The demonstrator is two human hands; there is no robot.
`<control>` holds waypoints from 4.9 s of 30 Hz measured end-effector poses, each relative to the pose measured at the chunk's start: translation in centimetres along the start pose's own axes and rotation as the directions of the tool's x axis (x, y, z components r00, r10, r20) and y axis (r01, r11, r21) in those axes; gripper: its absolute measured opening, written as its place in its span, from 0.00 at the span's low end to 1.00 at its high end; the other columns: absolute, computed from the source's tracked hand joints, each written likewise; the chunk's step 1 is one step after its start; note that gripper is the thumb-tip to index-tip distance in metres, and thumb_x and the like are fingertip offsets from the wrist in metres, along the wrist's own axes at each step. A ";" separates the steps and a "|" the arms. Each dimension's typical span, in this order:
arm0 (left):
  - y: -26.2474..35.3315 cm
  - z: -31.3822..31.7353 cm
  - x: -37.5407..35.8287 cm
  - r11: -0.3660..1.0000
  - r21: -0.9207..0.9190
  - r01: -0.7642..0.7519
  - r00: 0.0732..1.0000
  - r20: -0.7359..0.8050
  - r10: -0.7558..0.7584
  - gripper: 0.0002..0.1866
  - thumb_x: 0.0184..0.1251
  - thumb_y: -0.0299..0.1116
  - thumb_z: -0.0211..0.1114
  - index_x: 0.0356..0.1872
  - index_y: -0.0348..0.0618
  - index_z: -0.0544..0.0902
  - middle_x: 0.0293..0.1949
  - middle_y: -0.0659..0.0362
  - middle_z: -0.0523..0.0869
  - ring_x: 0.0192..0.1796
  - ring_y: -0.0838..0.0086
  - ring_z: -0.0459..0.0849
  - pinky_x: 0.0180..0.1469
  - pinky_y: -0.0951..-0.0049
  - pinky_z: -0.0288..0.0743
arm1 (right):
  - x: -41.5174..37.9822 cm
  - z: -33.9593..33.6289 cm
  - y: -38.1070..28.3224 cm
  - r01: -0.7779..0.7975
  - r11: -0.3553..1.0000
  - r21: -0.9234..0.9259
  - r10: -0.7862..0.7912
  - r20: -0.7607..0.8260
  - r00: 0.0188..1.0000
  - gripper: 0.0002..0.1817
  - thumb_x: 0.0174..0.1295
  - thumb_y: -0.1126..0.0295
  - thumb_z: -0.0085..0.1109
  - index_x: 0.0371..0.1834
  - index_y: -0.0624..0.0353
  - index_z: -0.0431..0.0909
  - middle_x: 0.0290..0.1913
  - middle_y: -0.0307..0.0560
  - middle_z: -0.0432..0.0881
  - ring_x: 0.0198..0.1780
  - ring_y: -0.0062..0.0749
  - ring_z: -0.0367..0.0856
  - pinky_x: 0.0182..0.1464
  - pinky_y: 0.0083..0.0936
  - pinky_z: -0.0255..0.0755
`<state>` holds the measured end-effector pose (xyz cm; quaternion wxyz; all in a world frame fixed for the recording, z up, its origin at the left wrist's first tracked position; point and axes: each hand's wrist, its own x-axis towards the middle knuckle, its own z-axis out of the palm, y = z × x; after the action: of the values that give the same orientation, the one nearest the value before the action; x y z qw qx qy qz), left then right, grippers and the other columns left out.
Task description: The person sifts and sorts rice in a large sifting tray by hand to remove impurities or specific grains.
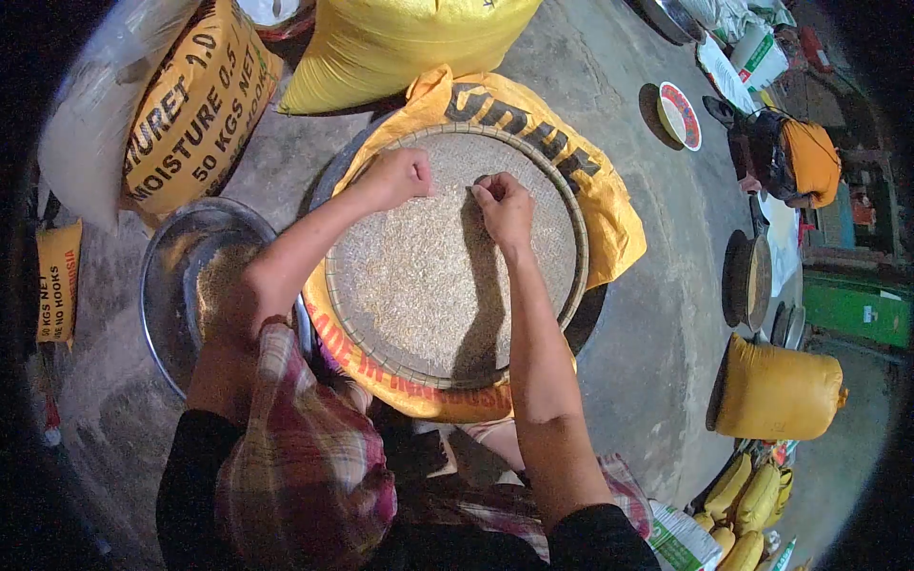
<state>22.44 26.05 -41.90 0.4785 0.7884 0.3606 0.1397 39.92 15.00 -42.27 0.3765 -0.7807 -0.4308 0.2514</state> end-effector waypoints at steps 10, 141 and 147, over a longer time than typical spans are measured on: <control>2.1 4.0 2.2 0.968 0.248 0.037 0.998 -0.064 -0.021 0.06 0.52 0.31 0.64 0.27 0.38 0.81 0.35 0.47 0.81 0.43 0.53 0.79 0.45 0.57 0.73 | -1.0 1.6 -1.2 0.095 0.935 -0.342 -0.114 -0.034 0.993 0.10 0.55 0.67 0.60 0.31 0.66 0.77 0.30 0.59 0.81 0.35 0.47 0.82 0.40 0.37 0.72; 1.2 1.4 -8.0 0.997 0.065 0.032 0.999 -0.013 -0.032 0.06 0.55 0.31 0.66 0.30 0.39 0.83 0.28 0.55 0.84 0.32 0.72 0.83 0.36 0.71 0.76 | -7.2 -2.0 -2.4 -0.352 0.808 0.473 0.177 0.375 0.910 0.03 0.59 0.75 0.58 0.30 0.58 0.75 0.26 0.29 0.73 0.26 0.12 0.67 0.29 0.12 0.62; 0.9 -0.4 -9.1 0.942 -0.262 0.209 0.977 0.094 -0.191 0.05 0.56 0.27 0.65 0.31 0.38 0.79 0.27 0.61 0.82 0.32 0.78 0.80 0.36 0.76 0.74 | -7.7 -1.0 -2.8 -0.471 0.556 0.685 0.168 0.463 0.870 0.03 0.59 0.76 0.58 0.33 0.59 0.74 0.30 0.37 0.77 0.29 0.17 0.73 0.32 0.14 0.67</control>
<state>16.24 19.66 -39.83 0.6050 0.6794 0.3999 0.1117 35.37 8.97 -38.90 0.5419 -0.5473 -0.1851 0.6104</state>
